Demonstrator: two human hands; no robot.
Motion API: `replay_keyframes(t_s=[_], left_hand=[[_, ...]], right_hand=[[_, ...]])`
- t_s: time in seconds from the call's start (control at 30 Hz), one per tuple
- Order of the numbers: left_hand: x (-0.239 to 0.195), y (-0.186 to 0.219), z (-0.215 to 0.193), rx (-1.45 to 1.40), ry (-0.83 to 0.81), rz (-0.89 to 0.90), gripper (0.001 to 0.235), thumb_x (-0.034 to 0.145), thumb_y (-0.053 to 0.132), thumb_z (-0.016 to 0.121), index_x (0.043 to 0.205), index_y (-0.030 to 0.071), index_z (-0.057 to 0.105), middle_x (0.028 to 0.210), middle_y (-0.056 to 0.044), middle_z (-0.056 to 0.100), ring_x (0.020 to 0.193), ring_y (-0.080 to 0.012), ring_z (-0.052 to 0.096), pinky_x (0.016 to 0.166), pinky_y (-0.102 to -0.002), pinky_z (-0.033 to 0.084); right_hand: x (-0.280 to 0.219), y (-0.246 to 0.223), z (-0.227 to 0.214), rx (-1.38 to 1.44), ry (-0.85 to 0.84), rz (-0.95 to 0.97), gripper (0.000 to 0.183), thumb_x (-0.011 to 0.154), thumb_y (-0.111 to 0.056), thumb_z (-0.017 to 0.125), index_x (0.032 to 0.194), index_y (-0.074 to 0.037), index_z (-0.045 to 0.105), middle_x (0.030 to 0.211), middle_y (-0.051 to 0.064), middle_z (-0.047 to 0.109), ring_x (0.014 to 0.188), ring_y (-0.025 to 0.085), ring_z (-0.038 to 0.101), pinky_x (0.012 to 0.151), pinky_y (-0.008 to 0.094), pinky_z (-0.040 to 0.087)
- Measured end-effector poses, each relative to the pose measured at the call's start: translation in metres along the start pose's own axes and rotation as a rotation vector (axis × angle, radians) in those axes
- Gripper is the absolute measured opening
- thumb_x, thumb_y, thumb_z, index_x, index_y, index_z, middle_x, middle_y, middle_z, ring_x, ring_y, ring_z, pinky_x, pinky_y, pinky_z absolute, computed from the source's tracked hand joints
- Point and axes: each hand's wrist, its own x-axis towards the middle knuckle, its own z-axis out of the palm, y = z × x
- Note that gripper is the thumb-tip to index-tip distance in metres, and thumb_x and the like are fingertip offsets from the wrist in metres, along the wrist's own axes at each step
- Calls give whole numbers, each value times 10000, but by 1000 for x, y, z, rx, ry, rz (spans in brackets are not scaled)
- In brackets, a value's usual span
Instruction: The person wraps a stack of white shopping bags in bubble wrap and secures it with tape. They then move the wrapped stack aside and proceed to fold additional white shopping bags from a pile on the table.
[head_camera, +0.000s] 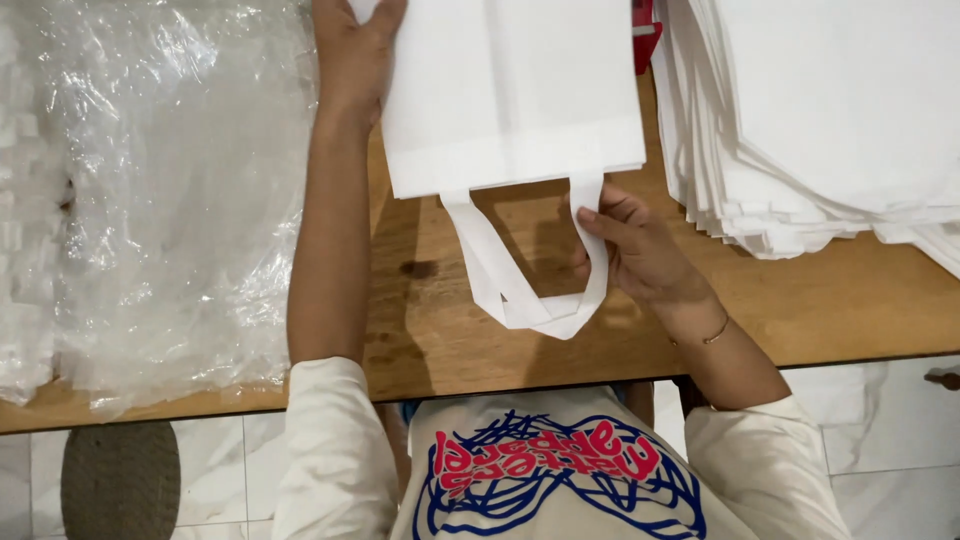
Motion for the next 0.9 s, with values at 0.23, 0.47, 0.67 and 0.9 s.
replay_keyframes(t_s=[0.23,0.47,0.67,0.9], left_hand=[[-74,-58,-15,393,-110,-253,585,831,62,609,1269,-64,242,1253,-277,351,1190,-376,355,1020,-449,301],[-99,-68,-17,890,-204,-173,467,885,145,525,1278,4,316,1221,-224,385,1173,-359,329,998,-476,255],[-99,-47,-13,1176,-449,-241,521,891,399,456,1271,49,389,1340,-212,263,1255,-340,165,993,-526,53],[-102,-66,-19,1188,-452,-182,627,859,532,432,1303,97,356,1367,-190,236,1271,-329,131,997,-519,-1]], right_hand=[[7,70,-43,-395,60,59,691,727,-66,662,1219,3,181,780,107,534,653,190,558,598,301,506],[13,92,-56,-594,-39,135,611,726,-117,679,1257,-69,380,871,121,527,786,205,528,687,332,483],[20,78,-61,-1008,7,232,449,813,-309,582,1211,-123,489,852,114,541,761,211,524,665,339,465],[27,63,-57,-1264,175,72,354,851,-305,537,1131,-89,550,830,120,557,813,247,547,694,351,458]])
